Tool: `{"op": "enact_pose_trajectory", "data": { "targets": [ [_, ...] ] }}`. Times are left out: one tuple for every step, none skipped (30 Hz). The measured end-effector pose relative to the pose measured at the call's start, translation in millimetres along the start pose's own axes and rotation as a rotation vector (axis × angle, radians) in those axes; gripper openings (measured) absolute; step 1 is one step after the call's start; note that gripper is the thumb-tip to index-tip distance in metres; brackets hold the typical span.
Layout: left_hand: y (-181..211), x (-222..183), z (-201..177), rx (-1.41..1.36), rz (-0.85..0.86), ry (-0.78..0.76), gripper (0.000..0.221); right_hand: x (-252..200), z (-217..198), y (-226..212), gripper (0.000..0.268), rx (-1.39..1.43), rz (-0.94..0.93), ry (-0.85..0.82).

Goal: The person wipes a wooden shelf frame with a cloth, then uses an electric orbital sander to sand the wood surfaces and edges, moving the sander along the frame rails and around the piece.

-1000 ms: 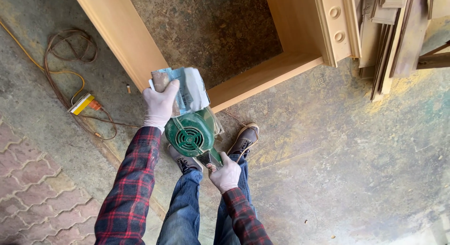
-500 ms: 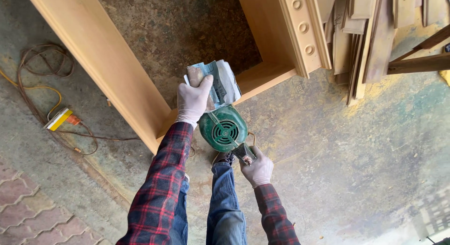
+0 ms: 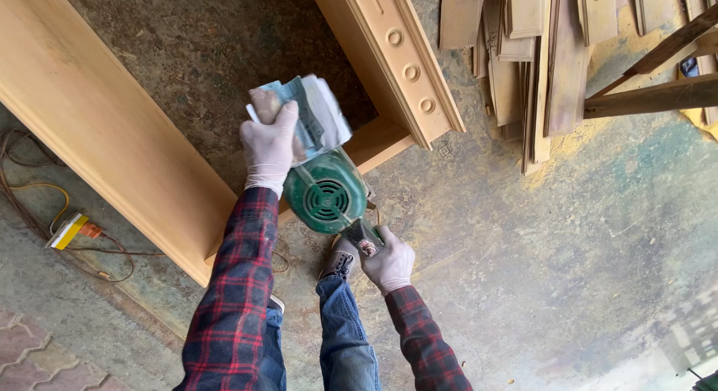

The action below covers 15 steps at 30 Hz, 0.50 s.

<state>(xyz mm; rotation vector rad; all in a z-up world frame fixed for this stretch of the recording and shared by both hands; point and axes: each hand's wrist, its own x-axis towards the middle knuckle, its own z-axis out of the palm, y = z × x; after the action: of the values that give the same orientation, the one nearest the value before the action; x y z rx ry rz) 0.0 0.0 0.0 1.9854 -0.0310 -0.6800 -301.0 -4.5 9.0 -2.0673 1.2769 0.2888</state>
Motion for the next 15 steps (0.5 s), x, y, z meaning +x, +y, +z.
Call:
{"op": "enact_pose_trajectory", "data": {
  "targets": [
    [4, -3, 10, 0.023, -0.006, -0.010, 0.047, 0, -1, 10, 0.036, 0.019, -0.015, 0.059],
    [9, -5, 22, 0.026, -0.010, -0.007, 0.047, 4, -6, 19, 0.036, 0.020, -0.015, 0.053],
    [13, -6, 33, -0.004, -0.001, -0.066, 0.046, 8, -11, 28, 0.036, 0.009, -0.023, 0.075],
    [18, -7, 44, -0.035, 0.009, -0.124, 0.045, 11, -15, 37, 0.036, -0.002, -0.031, 0.096],
    [22, -7, 54, -0.034, 0.007, -0.126, 0.045, 17, -22, 44, 0.036, -0.002, -0.027, 0.095],
    [26, -8, 63, -0.007, -0.012, -0.130, 0.045, 23, -28, 51, 0.036, -0.019, -0.026, 0.098],
    [31, -9, 73, 0.019, -0.032, -0.133, 0.045, 28, -36, 59, 0.037, -0.038, -0.024, 0.101],
    [32, -8, 82, 0.019, -0.035, -0.136, 0.045, 34, -45, 63, 0.037, -0.040, -0.021, 0.099],
    [32, -8, 89, -0.015, 0.006, -0.147, 0.045, 41, -53, 67, 0.036, -0.043, -0.010, 0.079],
    [32, -8, 96, -0.050, 0.047, -0.157, 0.045, 47, -61, 70, 0.034, -0.046, 0.001, 0.059],
    [36, -11, 101, -0.049, 0.041, -0.156, 0.045, 50, -66, 74, 0.034, -0.048, 0.003, 0.053],
    [40, -13, 105, -0.059, 0.039, -0.136, 0.045, 53, -71, 77, 0.034, -0.044, 0.008, 0.039],
    [43, -15, 110, -0.071, 0.039, -0.116, 0.044, 56, -77, 81, 0.033, -0.040, 0.012, 0.026],
    [44, -18, 113, -0.071, 0.033, -0.116, 0.044, 57, -81, 84, 0.033, -0.043, 0.014, 0.021],
    [45, -20, 115, -0.021, 0.029, -0.111, 0.045, 58, -84, 85, 0.032, -0.027, -0.034, 0.049]
  ]
}}
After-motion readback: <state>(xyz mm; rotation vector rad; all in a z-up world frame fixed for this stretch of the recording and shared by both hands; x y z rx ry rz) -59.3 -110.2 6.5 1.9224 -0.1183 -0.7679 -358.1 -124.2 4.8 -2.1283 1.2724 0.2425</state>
